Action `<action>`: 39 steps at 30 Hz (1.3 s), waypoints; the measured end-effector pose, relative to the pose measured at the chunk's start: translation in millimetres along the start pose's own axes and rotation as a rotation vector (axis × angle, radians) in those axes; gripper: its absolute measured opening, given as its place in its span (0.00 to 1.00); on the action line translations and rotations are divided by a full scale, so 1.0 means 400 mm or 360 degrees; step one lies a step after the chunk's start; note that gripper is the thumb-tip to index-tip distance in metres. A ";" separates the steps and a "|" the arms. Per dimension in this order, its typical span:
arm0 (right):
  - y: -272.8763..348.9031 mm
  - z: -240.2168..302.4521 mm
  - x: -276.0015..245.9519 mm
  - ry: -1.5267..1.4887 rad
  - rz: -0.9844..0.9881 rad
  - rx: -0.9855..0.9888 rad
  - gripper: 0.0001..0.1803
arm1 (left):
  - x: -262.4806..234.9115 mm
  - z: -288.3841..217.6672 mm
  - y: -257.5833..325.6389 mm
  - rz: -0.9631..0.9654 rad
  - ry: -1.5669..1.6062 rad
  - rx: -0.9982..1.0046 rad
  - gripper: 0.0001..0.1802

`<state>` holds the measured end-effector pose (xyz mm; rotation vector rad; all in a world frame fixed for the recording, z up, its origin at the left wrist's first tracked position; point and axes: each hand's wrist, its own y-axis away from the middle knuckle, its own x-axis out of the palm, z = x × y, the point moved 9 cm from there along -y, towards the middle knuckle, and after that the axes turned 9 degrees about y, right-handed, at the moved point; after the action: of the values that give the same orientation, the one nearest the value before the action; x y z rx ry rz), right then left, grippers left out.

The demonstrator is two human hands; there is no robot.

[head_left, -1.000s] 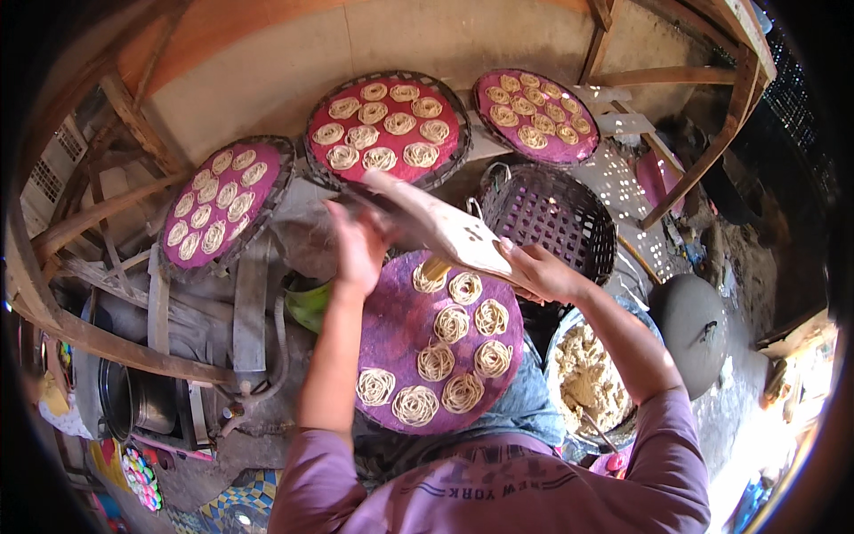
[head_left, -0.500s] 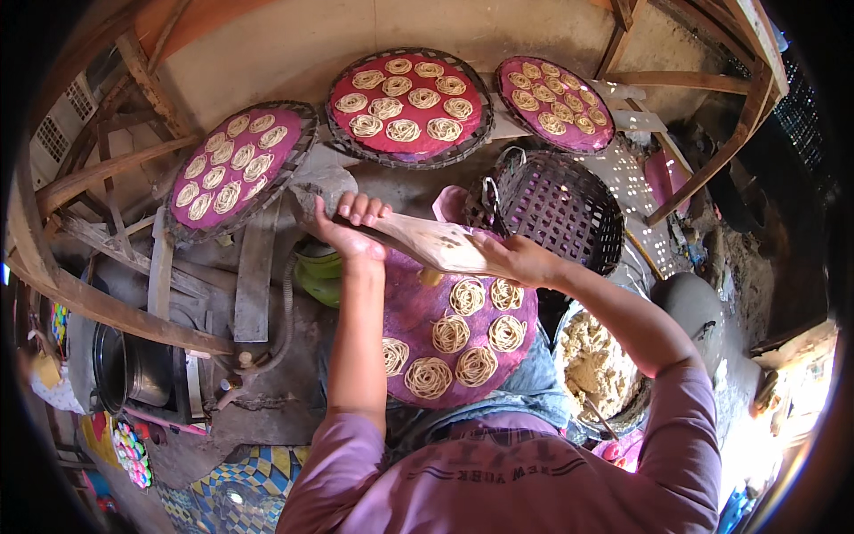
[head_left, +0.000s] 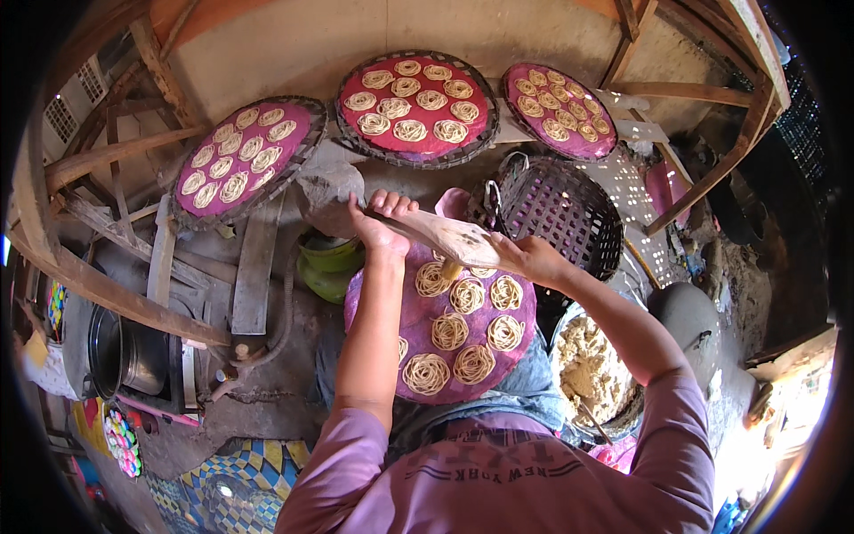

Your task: The person scoops dough from a large pot and pipes it into spiral shapes onto purple trays using a wooden tool with a nozzle. The person repeatedly fills the tool and pipes multiple spirals, arranging them in rows on the trays.

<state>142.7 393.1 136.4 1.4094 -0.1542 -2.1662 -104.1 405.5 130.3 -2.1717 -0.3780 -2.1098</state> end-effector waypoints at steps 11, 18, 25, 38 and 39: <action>0.050 -0.009 0.025 -0.0400 -0.0029 -0.0070 0.40 | -0.267 0.052 0.162 -0.0278 -0.2254 -0.0989 0.49; 0.031 -0.030 -0.001 -0.0365 -0.0150 -0.0034 0.40 | -0.249 0.044 0.118 -0.0323 -0.2567 -0.0913 0.43; 0.073 -0.092 -0.047 -0.0494 -0.0336 -0.0005 0.40 | -0.064 0.065 0.217 0.1141 -0.4360 0.0710 0.35; 0.348 -0.358 0.014 -0.1352 -0.0710 0.0138 0.31 | -0.474 -0.319 0.261 -0.0395 -0.1845 -0.0342 0.22; 0.366 -0.374 0.022 -0.1463 -0.0725 0.0142 0.31 | -0.490 -0.311 0.285 -0.0506 -0.1630 -0.0285 0.22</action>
<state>326.3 293.9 118.3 0.3923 -0.2810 -3.0748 -200.7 243.8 -47.1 -3.3303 -0.6317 -0.9382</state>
